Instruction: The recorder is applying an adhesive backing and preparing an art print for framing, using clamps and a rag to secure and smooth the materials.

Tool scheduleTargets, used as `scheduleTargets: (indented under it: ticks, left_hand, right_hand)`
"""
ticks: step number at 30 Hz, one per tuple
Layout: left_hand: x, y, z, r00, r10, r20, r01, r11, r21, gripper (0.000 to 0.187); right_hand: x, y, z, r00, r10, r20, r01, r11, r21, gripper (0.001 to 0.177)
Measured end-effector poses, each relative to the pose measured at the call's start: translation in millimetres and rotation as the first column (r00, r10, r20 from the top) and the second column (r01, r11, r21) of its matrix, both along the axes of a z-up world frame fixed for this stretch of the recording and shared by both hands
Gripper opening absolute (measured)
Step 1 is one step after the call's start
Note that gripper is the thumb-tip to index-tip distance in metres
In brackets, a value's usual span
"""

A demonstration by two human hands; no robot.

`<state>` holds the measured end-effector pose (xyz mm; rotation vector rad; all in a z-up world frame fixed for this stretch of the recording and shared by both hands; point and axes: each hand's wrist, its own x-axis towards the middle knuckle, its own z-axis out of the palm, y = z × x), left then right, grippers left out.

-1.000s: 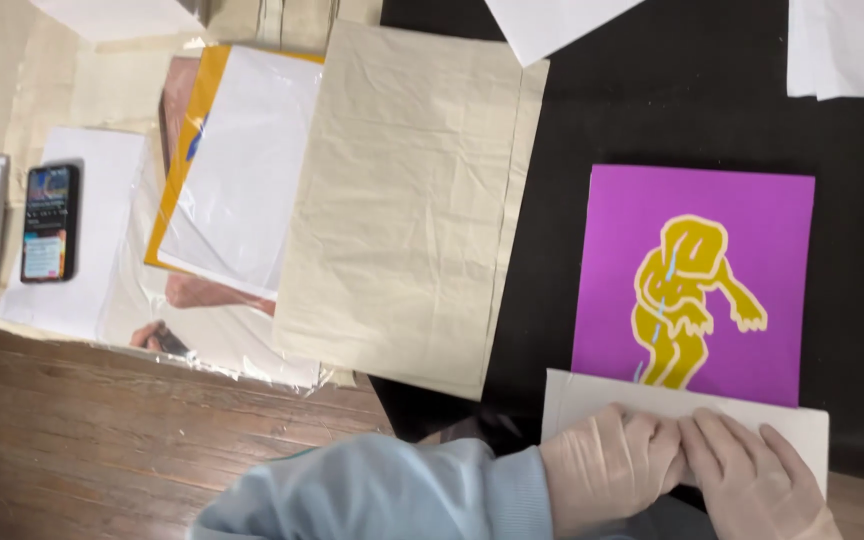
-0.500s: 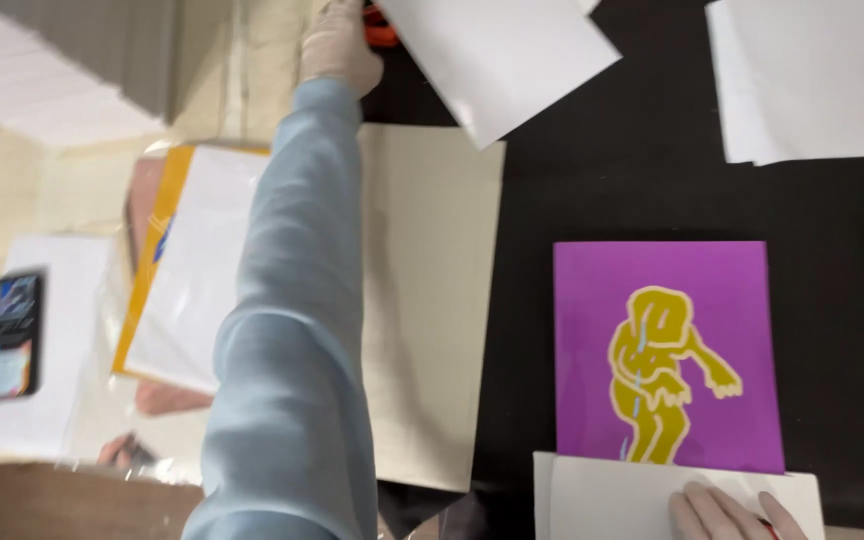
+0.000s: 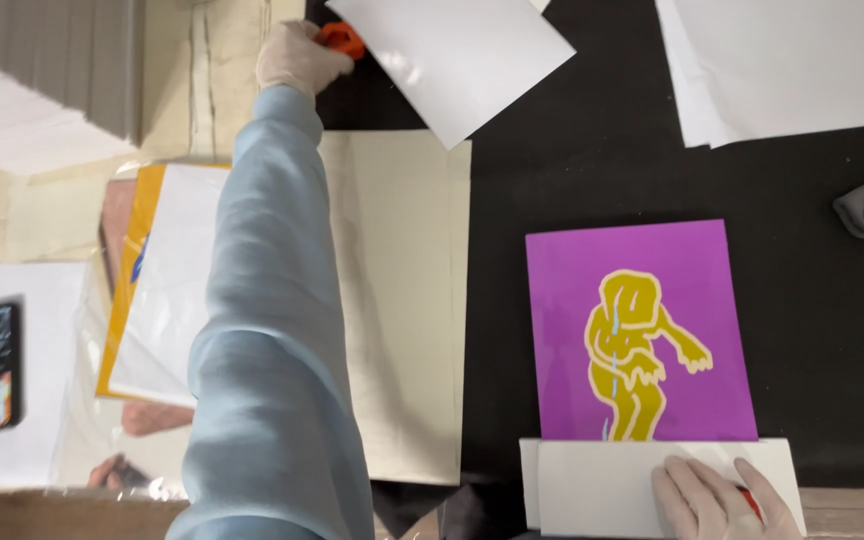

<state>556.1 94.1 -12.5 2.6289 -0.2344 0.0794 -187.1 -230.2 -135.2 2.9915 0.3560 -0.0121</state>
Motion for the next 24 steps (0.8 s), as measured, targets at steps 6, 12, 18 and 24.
scheduleTargets:
  ticks: [6, 12, 18, 24]
  left_hand:
    - [-26, 58, 43, 0.979, -0.204, 0.007, 0.164, 0.767, -0.621, 0.039]
    - [-227, 73, 99, 0.792, -0.610, 0.033, 0.105, 0.084, -0.991, 0.042]
    - [-565, 44, 101, 0.417, -0.778, -0.470, -0.576, 0.173, -0.799, 0.062]
    - [-725, 59, 23, 0.052, -0.880, -0.471, -0.965, 0.077, -0.251, 0.064]
  right_hand:
    - [39, 29, 51, 0.997, -0.025, -0.076, 0.017, 0.995, -0.096, 0.044]
    - [99, 87, 195, 0.997, -0.048, -0.066, 0.031, 0.973, -0.229, 0.051]
    - [104, 91, 223, 0.997, -0.025, -0.080, 0.010, 0.983, -0.184, 0.063]
    - [100, 90, 224, 0.997, 0.074, 0.035, -0.064, 0.971, -0.228, 0.051]
